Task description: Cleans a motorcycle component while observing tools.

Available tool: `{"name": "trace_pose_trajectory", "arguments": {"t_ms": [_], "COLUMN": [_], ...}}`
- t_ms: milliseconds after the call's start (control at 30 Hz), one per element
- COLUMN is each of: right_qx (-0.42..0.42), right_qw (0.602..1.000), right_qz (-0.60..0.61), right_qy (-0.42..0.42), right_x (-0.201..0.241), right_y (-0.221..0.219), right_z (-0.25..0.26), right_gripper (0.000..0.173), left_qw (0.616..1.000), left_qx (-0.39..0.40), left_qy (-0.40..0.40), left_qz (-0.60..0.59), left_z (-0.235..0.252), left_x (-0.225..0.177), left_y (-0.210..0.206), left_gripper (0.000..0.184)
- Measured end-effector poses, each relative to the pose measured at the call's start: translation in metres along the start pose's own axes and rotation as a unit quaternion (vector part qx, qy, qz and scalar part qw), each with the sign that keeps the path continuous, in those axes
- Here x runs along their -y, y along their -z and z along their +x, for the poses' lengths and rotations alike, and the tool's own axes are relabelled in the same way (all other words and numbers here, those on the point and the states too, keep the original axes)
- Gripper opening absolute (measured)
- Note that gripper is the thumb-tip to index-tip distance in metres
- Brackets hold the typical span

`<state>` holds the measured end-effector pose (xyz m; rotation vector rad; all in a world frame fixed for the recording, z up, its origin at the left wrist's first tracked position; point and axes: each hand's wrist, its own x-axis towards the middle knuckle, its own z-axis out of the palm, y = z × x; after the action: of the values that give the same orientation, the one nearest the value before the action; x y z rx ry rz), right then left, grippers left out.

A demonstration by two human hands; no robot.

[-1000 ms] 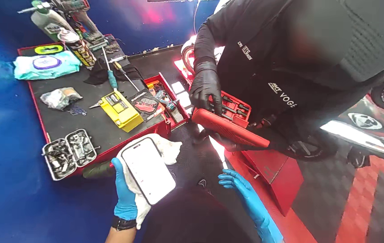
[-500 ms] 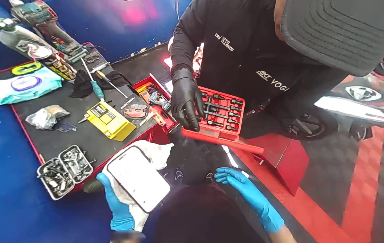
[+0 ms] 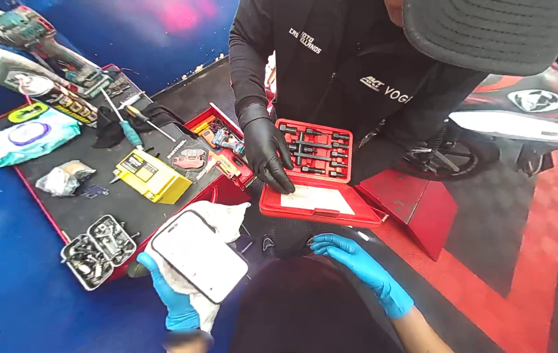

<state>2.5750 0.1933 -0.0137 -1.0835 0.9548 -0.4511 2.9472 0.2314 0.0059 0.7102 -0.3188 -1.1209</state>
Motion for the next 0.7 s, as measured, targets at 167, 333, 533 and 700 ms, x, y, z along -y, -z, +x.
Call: {"name": "trace_pose_trajectory", "arguments": {"t_ms": [167,333,533,700], "right_qx": [0.000,0.002,0.005,0.004], "right_qw": [1.000,1.000,1.000,1.000], "right_qz": [0.009,0.009,0.008,0.012], "right_qy": [0.003,0.002,0.004,0.002], "right_x": [0.000,0.001,-0.003,-0.002], "right_y": [0.003,0.004,0.004,0.005], "right_z": [-0.003,-0.007,-0.009,-0.012], "right_gripper": [0.036,0.036,0.034,0.035], "left_qw": [0.994,1.000,1.000,0.998], "left_qx": [-0.090,-0.014,-0.007,0.048], "left_qy": [0.013,0.005,0.009,-0.049], "left_qz": [0.058,0.028,0.013,0.004], "left_z": [-0.007,-0.008,-0.012,-0.009], "left_x": [-0.009,0.003,0.006,0.022], "left_y": [-0.058,-0.012,0.001,0.054], "left_gripper": [0.058,0.062,0.062,0.063]}}
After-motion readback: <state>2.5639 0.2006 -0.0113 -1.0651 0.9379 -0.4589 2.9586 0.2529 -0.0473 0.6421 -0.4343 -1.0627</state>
